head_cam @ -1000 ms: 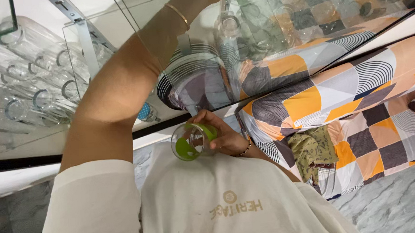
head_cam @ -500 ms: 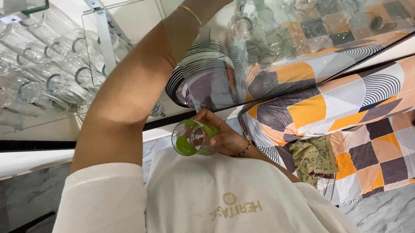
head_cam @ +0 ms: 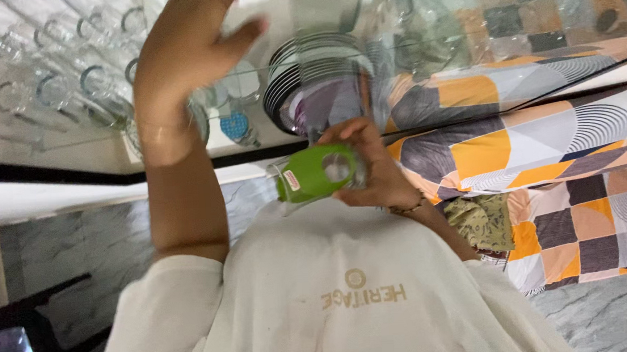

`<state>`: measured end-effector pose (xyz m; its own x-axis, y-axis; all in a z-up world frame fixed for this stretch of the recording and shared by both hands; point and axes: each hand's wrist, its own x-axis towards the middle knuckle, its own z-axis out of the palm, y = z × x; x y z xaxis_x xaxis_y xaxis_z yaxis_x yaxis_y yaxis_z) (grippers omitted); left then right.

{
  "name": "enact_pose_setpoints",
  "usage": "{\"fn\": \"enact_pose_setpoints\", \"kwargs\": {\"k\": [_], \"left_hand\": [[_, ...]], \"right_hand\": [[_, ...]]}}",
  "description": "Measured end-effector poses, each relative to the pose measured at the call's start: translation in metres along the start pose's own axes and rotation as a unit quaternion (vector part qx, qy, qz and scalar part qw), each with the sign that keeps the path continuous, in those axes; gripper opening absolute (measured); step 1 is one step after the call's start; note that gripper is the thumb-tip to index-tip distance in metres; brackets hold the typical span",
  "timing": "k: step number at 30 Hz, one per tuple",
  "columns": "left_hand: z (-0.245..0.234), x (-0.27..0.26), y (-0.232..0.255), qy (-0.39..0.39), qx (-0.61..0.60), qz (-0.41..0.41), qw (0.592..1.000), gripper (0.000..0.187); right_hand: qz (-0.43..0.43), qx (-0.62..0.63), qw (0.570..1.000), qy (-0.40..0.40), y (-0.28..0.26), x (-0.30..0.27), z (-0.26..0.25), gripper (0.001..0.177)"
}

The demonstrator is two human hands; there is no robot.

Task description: The person wipes several ceramic mugs and green-tinted glasses with a green patterned cloth, then places them into a glass-fronted display cabinet. The person also handles clear drinking glasses, placing them on the table and later into the cabinet.

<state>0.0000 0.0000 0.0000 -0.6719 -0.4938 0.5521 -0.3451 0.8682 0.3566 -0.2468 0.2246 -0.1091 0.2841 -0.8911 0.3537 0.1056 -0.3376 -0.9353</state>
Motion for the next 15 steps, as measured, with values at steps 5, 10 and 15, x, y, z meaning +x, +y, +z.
{"fn": "enact_pose_setpoints", "kwargs": {"k": [5, 10, 15], "left_hand": [[-0.027, -0.07, 0.085, -0.134, -0.284, 0.088, 0.945, 0.09], [-0.005, -0.081, 0.121, -0.243, -0.081, -0.109, 0.961, 0.102], [-0.003, -0.107, 0.108, -0.026, -0.146, -0.081, 0.986, 0.088]], "right_hand": [[-0.048, -0.114, 0.992, -0.018, -0.038, 0.026, 0.003, 0.08], [-0.075, -0.317, 0.945, -0.013, -0.049, 0.05, 0.024, 0.093], [-0.152, -0.181, 0.972, -0.002, -0.045, 0.066, 0.038, 0.09]]}}
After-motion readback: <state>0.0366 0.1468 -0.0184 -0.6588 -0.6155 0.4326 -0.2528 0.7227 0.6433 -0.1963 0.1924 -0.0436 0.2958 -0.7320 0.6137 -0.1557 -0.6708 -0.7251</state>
